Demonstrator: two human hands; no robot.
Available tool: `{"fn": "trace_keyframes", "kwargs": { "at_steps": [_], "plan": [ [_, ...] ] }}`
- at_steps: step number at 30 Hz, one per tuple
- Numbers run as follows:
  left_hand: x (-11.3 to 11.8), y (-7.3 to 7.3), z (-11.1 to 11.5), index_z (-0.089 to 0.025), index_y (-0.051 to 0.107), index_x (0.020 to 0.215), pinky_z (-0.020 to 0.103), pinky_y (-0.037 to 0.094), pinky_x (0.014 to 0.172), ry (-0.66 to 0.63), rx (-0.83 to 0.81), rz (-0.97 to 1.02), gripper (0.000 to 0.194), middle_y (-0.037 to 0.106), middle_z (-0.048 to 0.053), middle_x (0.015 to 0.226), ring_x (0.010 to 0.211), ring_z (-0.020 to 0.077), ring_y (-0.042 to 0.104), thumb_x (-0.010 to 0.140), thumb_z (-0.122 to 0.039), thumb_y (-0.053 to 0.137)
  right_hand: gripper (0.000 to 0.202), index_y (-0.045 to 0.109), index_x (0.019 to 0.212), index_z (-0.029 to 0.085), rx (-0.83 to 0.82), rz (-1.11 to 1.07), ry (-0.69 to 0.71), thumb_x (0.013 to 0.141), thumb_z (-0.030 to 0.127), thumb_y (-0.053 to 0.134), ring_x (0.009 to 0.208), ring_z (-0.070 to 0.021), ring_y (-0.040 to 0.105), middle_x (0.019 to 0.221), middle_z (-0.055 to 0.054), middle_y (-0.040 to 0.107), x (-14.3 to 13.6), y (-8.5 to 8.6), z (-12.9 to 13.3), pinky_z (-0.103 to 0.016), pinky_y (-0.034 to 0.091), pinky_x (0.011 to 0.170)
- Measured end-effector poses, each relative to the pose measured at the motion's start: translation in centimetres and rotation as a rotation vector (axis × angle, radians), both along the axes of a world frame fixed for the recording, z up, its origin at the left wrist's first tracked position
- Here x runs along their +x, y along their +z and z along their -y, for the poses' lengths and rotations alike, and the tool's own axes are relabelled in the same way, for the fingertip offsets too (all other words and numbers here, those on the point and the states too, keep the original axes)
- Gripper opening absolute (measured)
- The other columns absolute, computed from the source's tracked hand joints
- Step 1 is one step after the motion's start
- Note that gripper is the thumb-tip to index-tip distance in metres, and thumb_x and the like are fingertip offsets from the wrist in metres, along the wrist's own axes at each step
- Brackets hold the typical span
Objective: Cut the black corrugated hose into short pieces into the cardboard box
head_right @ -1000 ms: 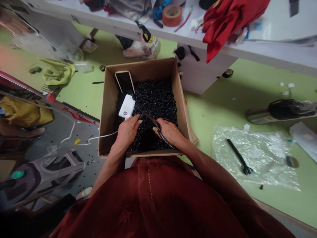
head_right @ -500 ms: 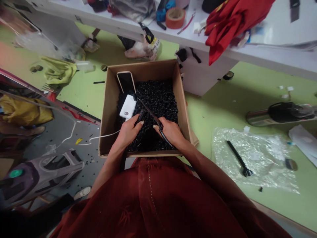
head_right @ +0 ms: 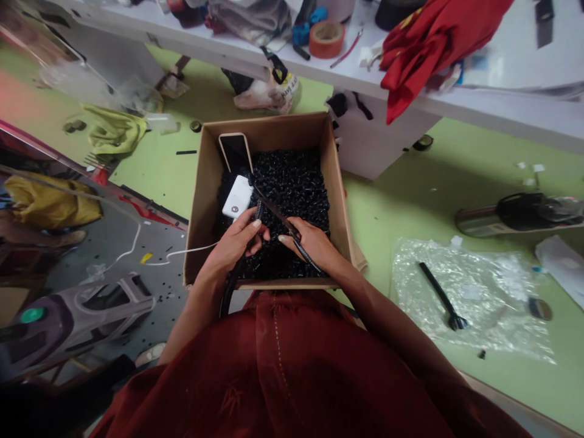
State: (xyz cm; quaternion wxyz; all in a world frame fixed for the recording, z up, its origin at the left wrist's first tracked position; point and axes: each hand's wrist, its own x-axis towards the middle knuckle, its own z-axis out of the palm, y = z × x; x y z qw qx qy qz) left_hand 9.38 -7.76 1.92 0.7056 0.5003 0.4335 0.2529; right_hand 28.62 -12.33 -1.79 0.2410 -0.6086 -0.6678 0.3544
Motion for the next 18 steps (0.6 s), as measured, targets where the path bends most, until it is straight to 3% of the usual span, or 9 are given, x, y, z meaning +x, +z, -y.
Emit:
{"fn": "trace_keyframes", "kwargs": {
  "at_steps": [5,8,14,18],
  "plan": [
    [0.1,-0.3,0.0,-0.016,0.05,0.108,0.016,0.028,0.038,0.036,0.051,-0.079,0.022,0.059,0.0,0.079,0.044,0.0024,0.044,0.09,-0.029,0.046,0.039,0.055,0.117,0.021,-0.039,0.007,0.022,0.087,0.044,0.048,0.089,-0.0238,0.062,0.103,-0.009,0.066,0.1,0.5,0.0,-0.034,0.046,0.076],
    [0.1,-0.7,-0.1,-0.017,0.054,0.114,0.017,0.031,0.04,0.054,0.125,-0.157,0.028,0.059,0.001,0.083,0.046,0.0026,0.043,0.089,-0.027,0.046,0.039,0.053,0.118,0.021,-0.05,0.013,0.035,0.086,0.043,0.05,0.092,-0.0241,0.062,0.107,-0.009,0.064,0.1,0.7,0.1,-0.035,0.046,0.079],
    [-0.2,-1.2,-0.3,-0.02,0.053,0.129,0.018,0.037,0.048,0.052,0.296,-0.299,0.041,0.061,0.002,0.087,0.054,0.0052,0.044,0.09,-0.029,0.045,0.058,0.043,0.132,0.018,-0.086,0.033,0.065,0.084,0.047,0.054,0.104,-0.0276,0.058,0.121,-0.015,0.058,0.0,0.6,0.4,-0.041,0.045,0.088],
    [-0.3,-1.3,-0.3,-0.019,0.057,0.123,0.019,0.039,0.051,0.017,0.336,-0.334,0.037,0.06,0.002,0.082,0.056,0.0066,0.044,0.091,-0.031,0.044,0.061,0.043,0.133,0.017,-0.044,0.105,0.085,0.083,0.05,0.055,0.116,-0.0313,0.052,0.128,-0.017,0.054,0.0,0.4,0.4,-0.045,0.042,0.094]
  ]
}}
